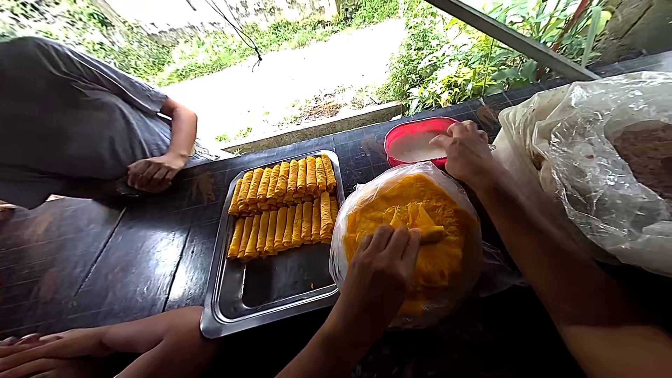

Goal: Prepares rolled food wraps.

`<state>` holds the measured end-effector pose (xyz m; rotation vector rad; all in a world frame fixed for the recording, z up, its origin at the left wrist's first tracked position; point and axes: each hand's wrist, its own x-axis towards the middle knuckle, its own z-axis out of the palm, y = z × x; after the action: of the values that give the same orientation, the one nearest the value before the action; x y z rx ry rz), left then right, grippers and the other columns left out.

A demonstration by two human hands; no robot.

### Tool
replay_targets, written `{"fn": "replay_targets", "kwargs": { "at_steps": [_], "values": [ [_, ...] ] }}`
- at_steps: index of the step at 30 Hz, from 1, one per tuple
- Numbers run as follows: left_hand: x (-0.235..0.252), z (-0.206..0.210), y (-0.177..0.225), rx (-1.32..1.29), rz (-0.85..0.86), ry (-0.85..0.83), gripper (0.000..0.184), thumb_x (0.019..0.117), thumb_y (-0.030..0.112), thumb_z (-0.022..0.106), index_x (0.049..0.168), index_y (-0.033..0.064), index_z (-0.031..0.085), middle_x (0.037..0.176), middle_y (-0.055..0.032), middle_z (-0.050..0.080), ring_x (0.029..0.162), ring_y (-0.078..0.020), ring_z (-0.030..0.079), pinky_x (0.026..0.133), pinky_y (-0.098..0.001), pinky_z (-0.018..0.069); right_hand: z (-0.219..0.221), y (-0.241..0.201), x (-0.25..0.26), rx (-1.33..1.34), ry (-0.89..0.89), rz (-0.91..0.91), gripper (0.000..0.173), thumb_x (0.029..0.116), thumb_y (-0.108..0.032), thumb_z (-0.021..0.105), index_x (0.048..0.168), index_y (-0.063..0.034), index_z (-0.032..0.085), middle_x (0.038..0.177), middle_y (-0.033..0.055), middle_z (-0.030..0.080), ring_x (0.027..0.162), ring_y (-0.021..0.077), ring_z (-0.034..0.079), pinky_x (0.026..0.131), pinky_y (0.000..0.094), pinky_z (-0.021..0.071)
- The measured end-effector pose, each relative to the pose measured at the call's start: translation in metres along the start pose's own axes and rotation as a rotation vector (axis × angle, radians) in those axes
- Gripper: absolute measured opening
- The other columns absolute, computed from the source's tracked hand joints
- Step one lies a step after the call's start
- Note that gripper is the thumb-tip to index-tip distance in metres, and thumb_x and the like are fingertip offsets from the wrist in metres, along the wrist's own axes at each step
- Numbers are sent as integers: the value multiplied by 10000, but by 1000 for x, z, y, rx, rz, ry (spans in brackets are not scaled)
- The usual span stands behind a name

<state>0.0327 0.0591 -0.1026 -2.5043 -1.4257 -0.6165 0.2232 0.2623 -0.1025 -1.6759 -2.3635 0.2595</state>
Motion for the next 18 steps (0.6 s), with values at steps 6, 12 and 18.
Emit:
{"fn": "replay_targets", "kwargs": {
  "at_steps": [6, 12, 18],
  "values": [
    [-13, 2, 5, 43, -14, 27, 369, 964, -18, 504, 1226, 107, 732, 1182, -55, 736, 1101, -244, 679, 877, -338, 541, 22, 8, 31, -169, -264, 50, 253, 954, -12, 615, 1159, -55, 757, 1469, 228, 547, 1526, 496, 208, 1103, 849, 47],
    [-16, 6, 2, 29, 2, 25, 381, 989, -12, 487, 1287, 104, 695, 1227, -78, 722, 1244, -289, 639, 1016, -382, 520, -6, 0, -24, 203, 209, -267, 314, 787, 189, 550, 938, -30, 716, 1389, 238, 587, 1440, 501, 375, 1098, 786, 227],
    [-13, 9, -10, -25, 41, 9, 386, 988, -6, 479, 1291, 116, 684, 1222, -84, 716, 1234, -307, 642, 992, -418, 533, 8, -8, -105, 258, 267, -710, 586, 811, 97, 545, 1171, -307, 769, 1460, 116, 584, 1500, 418, 342, 1159, 782, 158]
  ]
}}
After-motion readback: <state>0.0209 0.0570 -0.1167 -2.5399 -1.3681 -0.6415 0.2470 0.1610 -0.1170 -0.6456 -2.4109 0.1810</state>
